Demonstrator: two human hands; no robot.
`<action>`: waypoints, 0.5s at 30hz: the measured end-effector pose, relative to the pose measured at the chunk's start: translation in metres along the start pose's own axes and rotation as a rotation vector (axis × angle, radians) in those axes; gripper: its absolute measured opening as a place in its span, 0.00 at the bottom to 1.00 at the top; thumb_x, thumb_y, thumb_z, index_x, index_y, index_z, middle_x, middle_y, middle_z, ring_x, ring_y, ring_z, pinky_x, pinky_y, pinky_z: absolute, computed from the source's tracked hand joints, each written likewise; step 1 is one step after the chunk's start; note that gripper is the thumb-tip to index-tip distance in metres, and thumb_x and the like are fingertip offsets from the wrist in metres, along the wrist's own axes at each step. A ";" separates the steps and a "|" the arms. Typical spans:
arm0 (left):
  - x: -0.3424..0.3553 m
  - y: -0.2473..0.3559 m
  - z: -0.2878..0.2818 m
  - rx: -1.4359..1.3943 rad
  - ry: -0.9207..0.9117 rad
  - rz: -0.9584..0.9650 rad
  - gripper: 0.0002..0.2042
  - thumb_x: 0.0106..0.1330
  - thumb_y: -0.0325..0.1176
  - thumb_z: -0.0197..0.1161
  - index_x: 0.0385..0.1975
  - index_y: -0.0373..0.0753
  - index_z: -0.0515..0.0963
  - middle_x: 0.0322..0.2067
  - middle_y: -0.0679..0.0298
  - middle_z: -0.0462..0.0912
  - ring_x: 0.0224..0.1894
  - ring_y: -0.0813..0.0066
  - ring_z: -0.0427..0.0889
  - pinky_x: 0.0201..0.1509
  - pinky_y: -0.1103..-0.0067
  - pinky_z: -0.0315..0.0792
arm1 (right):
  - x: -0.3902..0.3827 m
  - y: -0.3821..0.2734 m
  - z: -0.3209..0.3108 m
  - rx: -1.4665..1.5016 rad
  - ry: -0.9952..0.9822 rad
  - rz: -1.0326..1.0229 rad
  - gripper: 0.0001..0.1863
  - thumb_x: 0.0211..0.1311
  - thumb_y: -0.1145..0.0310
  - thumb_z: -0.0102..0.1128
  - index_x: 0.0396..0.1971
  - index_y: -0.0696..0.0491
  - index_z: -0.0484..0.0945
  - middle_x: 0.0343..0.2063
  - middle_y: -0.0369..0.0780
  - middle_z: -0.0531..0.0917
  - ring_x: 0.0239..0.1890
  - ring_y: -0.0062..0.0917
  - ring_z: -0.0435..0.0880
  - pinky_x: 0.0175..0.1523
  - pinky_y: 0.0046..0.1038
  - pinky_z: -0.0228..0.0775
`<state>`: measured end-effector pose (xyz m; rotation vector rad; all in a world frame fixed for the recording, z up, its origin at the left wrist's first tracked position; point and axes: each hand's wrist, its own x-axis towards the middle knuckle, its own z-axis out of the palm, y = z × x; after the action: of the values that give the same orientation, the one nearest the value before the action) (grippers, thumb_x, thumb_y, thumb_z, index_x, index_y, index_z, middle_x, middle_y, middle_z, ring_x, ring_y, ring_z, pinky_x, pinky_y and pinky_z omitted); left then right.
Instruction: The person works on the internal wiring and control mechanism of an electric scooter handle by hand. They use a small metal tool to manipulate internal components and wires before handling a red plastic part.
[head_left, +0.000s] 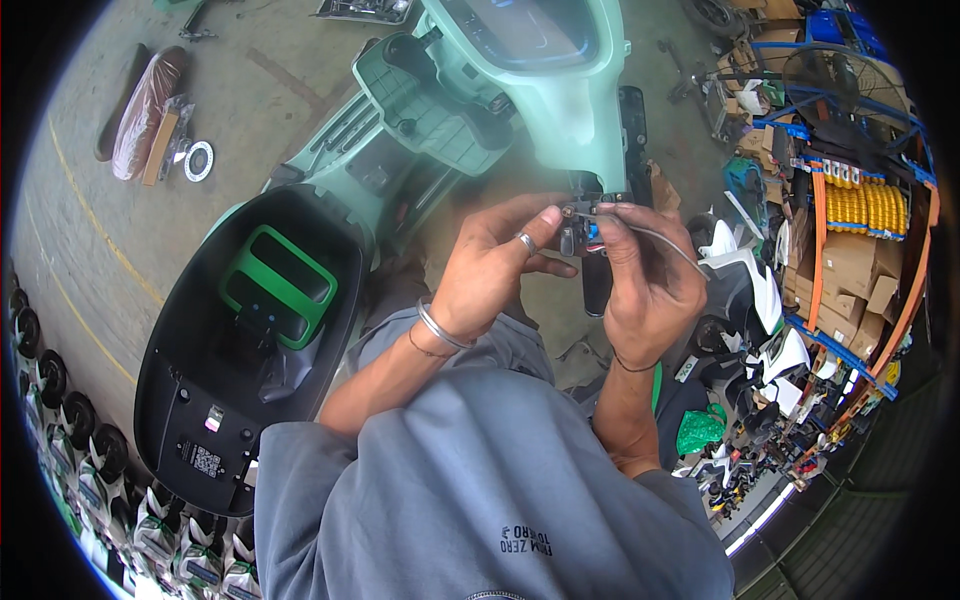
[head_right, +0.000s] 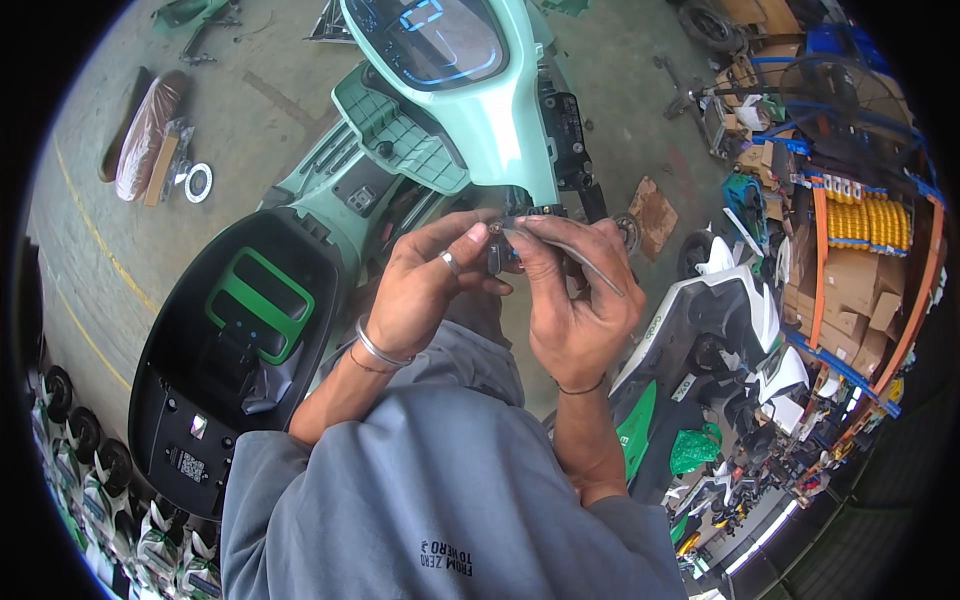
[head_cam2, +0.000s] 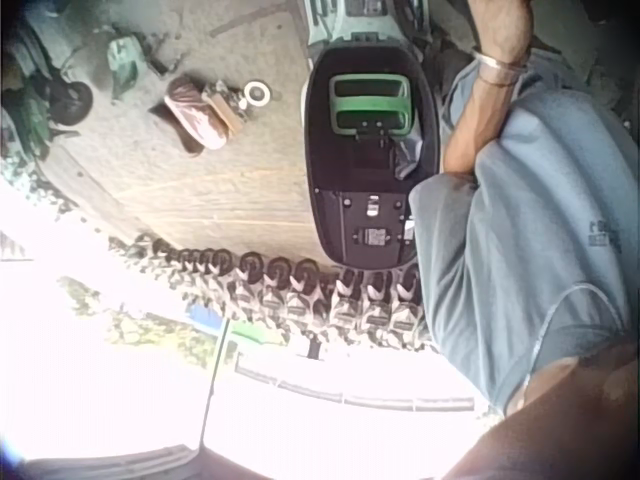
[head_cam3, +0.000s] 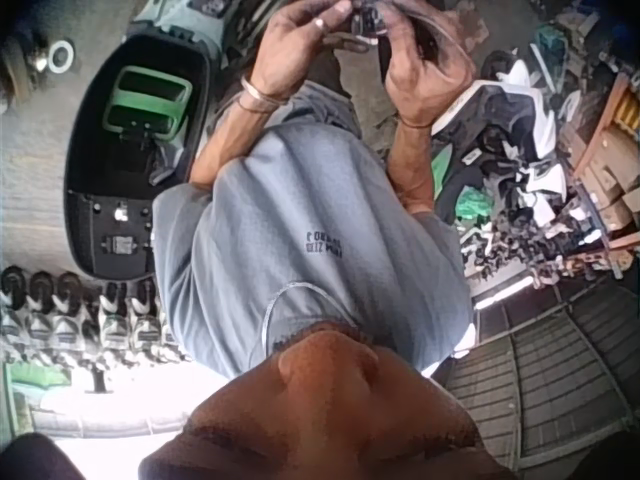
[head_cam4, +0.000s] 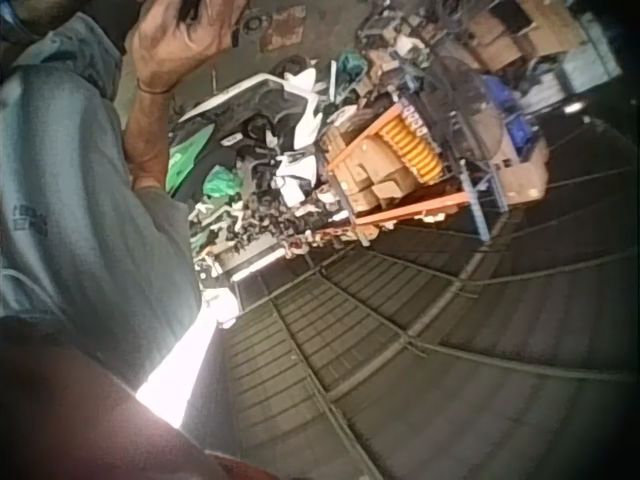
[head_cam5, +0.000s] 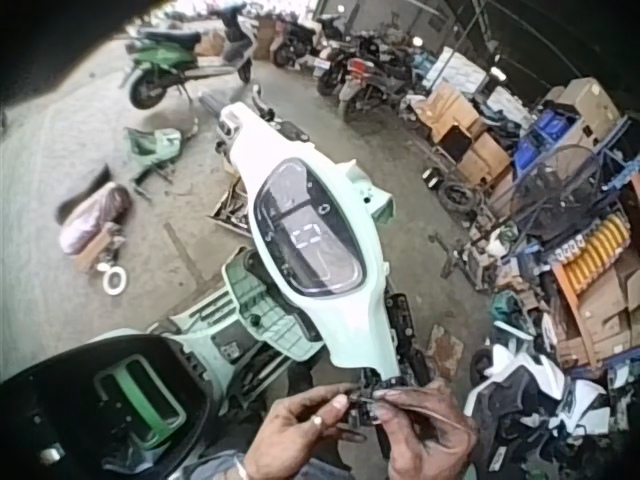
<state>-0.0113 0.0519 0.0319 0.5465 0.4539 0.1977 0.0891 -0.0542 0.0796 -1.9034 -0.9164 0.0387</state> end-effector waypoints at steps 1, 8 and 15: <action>0.000 -0.001 0.000 -0.001 0.000 -0.001 0.23 0.73 0.39 0.56 0.58 0.25 0.70 0.43 0.56 0.81 0.44 0.71 0.81 0.45 0.72 0.82 | 0.002 0.000 0.001 -0.001 0.006 -0.008 0.09 0.54 0.80 0.70 0.36 0.58 0.83 0.32 0.40 0.86 0.30 0.19 0.80 0.31 0.20 0.72; 0.002 -0.001 -0.003 0.008 -0.013 -0.001 0.22 0.73 0.38 0.56 0.58 0.25 0.71 0.43 0.55 0.82 0.45 0.69 0.82 0.45 0.72 0.81 | 0.004 -0.005 0.003 0.071 0.025 0.074 0.08 0.54 0.80 0.70 0.35 0.61 0.84 0.31 0.40 0.86 0.30 0.17 0.80 0.31 0.18 0.72; 0.003 -0.002 -0.007 -0.006 -0.006 -0.042 0.23 0.73 0.39 0.57 0.57 0.24 0.70 0.47 0.53 0.81 0.47 0.67 0.82 0.45 0.72 0.81 | 0.002 -0.012 -0.013 0.284 0.194 0.273 0.15 0.67 0.69 0.60 0.47 0.64 0.75 0.30 0.42 0.84 0.32 0.20 0.80 0.38 0.20 0.67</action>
<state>-0.0116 0.0545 0.0245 0.5307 0.4580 0.1576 0.0894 -0.0602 0.0964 -1.7187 -0.4880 0.1380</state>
